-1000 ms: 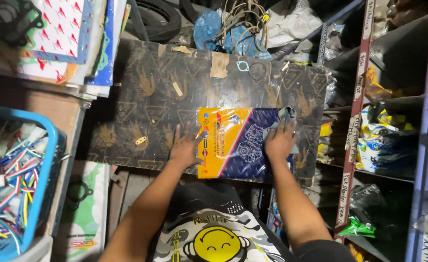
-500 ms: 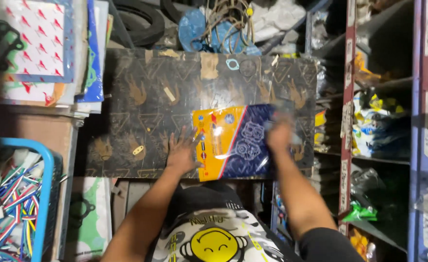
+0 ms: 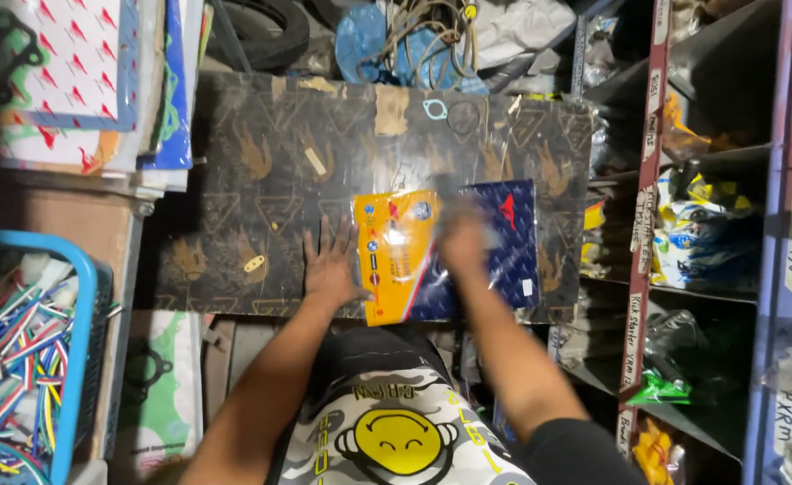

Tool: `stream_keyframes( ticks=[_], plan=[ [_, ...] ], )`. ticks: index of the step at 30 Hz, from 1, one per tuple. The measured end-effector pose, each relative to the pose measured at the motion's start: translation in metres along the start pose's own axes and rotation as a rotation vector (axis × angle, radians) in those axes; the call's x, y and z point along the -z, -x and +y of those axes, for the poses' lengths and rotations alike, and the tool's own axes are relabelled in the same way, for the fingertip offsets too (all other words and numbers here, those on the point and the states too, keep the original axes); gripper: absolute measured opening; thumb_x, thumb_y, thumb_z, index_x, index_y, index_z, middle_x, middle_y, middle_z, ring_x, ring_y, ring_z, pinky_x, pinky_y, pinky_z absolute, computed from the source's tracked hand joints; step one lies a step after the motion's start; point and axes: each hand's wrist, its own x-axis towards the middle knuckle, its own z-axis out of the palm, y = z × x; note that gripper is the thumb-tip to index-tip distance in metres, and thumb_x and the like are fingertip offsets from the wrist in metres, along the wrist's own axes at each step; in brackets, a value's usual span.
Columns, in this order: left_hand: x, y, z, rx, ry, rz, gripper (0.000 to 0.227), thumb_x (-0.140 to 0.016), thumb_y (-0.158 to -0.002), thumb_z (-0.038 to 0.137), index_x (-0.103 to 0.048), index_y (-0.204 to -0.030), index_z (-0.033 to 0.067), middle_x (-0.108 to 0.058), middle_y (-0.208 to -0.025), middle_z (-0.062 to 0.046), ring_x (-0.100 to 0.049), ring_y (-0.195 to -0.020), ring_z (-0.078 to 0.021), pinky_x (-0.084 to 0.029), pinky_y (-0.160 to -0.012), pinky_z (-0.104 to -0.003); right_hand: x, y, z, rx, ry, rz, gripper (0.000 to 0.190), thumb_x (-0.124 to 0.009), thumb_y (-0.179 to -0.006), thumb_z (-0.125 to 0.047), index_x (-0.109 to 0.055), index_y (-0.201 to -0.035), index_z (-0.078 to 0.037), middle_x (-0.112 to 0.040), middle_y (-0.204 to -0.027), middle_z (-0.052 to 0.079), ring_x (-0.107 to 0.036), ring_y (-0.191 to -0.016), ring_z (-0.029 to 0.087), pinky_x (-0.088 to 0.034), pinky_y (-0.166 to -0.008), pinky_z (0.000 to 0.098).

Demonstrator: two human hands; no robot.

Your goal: The person wipes a plastic-wrapped package containing a motorcycle gasket set using a grey cloth. They repeatedly rub the cloth over the packaging on a cluttered workbench, flip the package over to clean the other side, and then place the cleaned package onto a shelf.

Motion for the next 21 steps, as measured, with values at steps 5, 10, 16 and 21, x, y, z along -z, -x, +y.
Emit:
stream_keyframes(
  ticks=[5, 10, 16, 21],
  plan=[
    [-0.001, -0.003, 0.002, 0.016, -0.048, -0.017, 0.146, -0.085, -0.057, 0.076, -0.009, -0.165, 0.0139, -0.003, -0.174, -0.007, 0.006, -0.158, -0.0402, 0.002, -0.124, -0.066, -0.017, 0.061, 0.130, -0.361, 0.118, 0.270, 0.044, -0.064, -0.090, -0.024, -0.068, -0.131, -0.009, -0.057, -0.147, 0.017, -0.045, -0.144, 0.032, -0.035, -0.116, 0.0484],
    [0.002, -0.008, 0.002, 0.026, -0.029, -0.004, 0.147, -0.087, -0.052, 0.076, -0.013, -0.164, 0.0152, -0.004, -0.174, -0.007, 0.003, -0.157, -0.0418, 0.005, -0.123, -0.069, -0.120, 0.065, -0.122, 0.061, -0.067, -0.152, 0.040, -0.055, -0.091, -0.012, -0.068, -0.127, -0.003, -0.066, -0.127, 0.024, -0.060, -0.126, 0.038, -0.043, -0.109, 0.0457],
    [-0.008, -0.010, -0.002, 0.025, 0.002, 0.014, 0.146, -0.087, -0.052, 0.076, -0.015, -0.164, 0.0145, -0.003, -0.174, -0.006, 0.003, -0.158, -0.0412, 0.004, -0.125, -0.067, 0.010, 0.014, -0.027, -0.124, -0.180, 0.030, 0.040, -0.065, -0.090, -0.013, -0.068, -0.126, 0.004, -0.063, -0.129, 0.028, -0.055, -0.128, 0.043, -0.035, -0.116, 0.0450],
    [-0.007, -0.011, -0.002, 0.010, 0.030, 0.036, 0.148, -0.088, -0.051, 0.074, -0.015, -0.164, 0.0125, -0.004, -0.174, -0.008, 0.002, -0.157, -0.0421, 0.001, -0.124, -0.068, 0.013, 0.052, 0.068, -0.452, 0.303, 0.273, 0.045, -0.058, -0.101, -0.033, -0.066, -0.132, -0.002, -0.060, -0.132, 0.030, -0.057, -0.126, 0.045, -0.037, -0.109, 0.0538]
  ],
)
